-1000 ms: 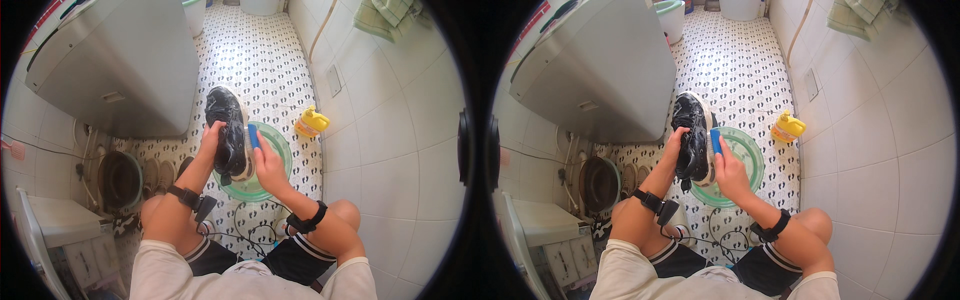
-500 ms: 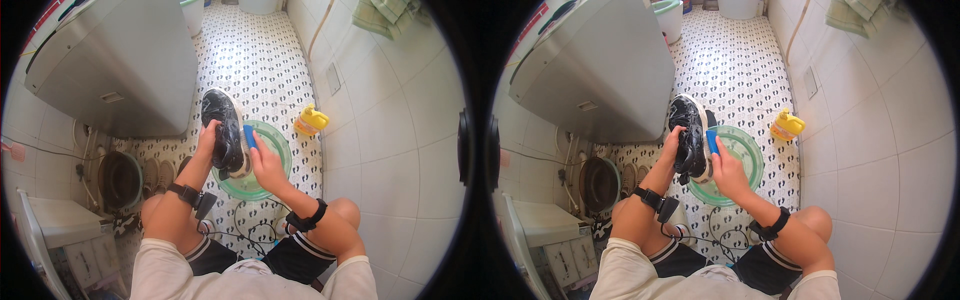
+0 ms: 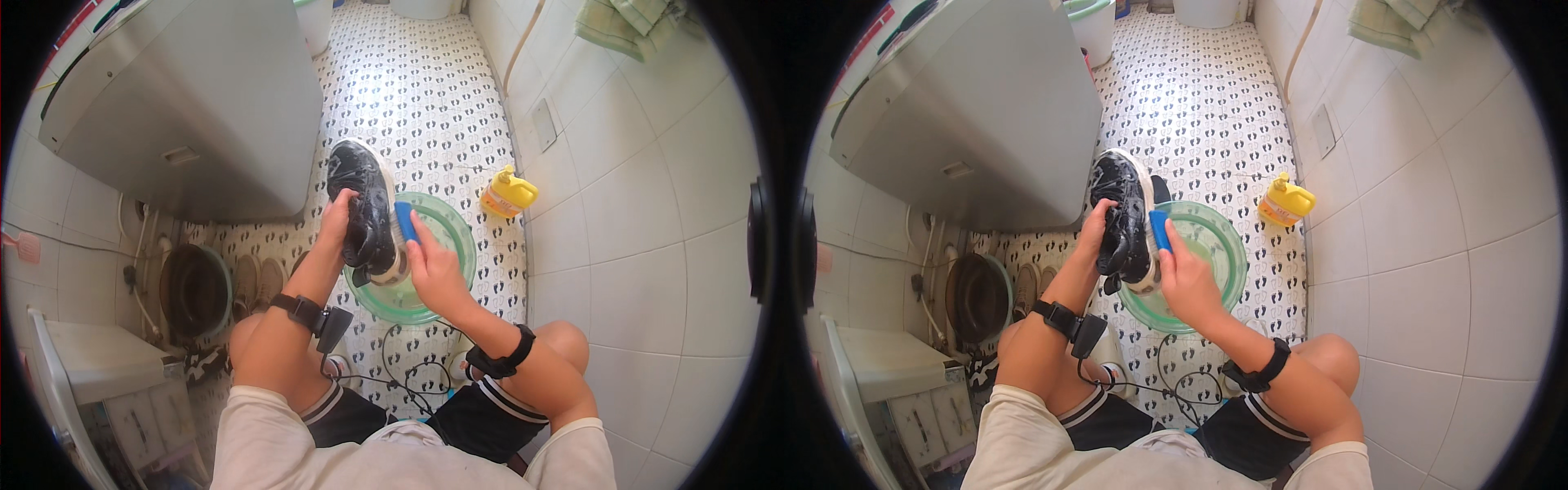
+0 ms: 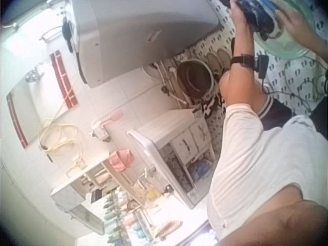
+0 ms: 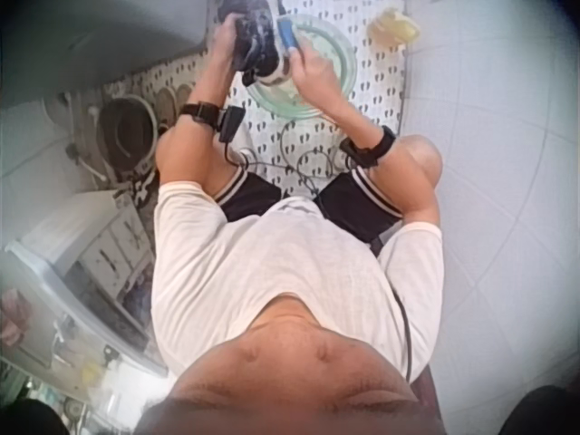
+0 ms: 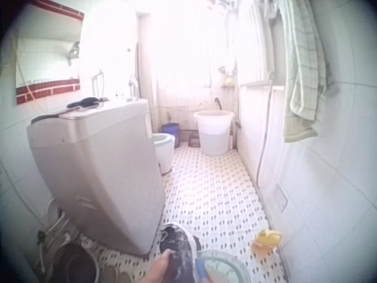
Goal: The person scrubs a black and white sneaker with a brush and soapy water in a bucket.
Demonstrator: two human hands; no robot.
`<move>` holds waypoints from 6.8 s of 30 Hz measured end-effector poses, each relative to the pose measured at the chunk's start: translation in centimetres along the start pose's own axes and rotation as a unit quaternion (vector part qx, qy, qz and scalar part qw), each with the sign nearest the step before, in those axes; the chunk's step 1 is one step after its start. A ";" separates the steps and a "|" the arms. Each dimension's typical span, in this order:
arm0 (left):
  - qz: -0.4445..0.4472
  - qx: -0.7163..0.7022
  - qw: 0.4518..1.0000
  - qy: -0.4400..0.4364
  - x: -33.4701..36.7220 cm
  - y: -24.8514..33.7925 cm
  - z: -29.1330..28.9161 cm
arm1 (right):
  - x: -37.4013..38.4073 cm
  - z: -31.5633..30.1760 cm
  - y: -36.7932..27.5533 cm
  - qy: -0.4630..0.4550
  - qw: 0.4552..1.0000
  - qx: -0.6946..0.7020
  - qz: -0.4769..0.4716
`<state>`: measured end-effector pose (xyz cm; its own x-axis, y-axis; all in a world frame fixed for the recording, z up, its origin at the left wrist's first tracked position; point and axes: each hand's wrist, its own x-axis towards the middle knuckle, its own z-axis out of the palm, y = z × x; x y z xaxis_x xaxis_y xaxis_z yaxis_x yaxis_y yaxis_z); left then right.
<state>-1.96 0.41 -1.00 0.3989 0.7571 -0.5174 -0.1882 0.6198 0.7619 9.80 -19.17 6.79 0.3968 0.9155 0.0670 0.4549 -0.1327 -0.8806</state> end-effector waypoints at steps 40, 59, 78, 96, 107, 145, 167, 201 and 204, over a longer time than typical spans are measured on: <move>0.015 -0.002 0.998 0.056 -1.7 0.9 1.3 | -2.1 0.3 -1.0 -0.029 0.997 -0.029 0.058; 0.029 -0.009 0.998 0.049 -0.8 0.1 1.3 | -0.4 0.1 0.7 0.030 0.996 -0.079 -0.006; 0.034 -0.022 0.990 0.138 -0.4 1.3 0.9 | -2.0 -1.1 -2.0 -0.032 0.998 -0.046 0.004; -0.009 -0.011 0.994 0.109 -1.0 1.1 1.3 | -1.9 -0.1 -0.5 -0.008 0.998 -0.060 -0.009; 0.018 -0.006 0.997 0.073 0.4 0.6 0.0 | -2.4 -0.6 -2.1 -0.036 0.999 -0.005 0.038; -0.012 0.023 0.999 0.031 1.7 -0.6 -0.2 | 0.2 0.0 0.6 0.029 0.999 0.021 0.032; -0.035 -0.037 0.998 0.041 0.0 -0.9 0.7 | -2.0 1.9 0.9 0.015 0.995 0.093 0.043; 0.046 0.037 0.998 0.032 -4.3 0.2 3.9 | -0.9 1.4 1.2 -0.031 0.995 -0.089 -0.037; 0.050 0.056 0.997 -0.004 -4.4 -0.6 4.2 | 0.7 0.6 1.9 -0.001 0.989 -0.138 -0.049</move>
<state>0.19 -4.22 2.46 0.3906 0.8116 -0.4345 -0.1254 0.5145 0.8483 10.42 -18.52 4.89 0.3390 0.9296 0.1444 0.6916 -0.1422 -0.7081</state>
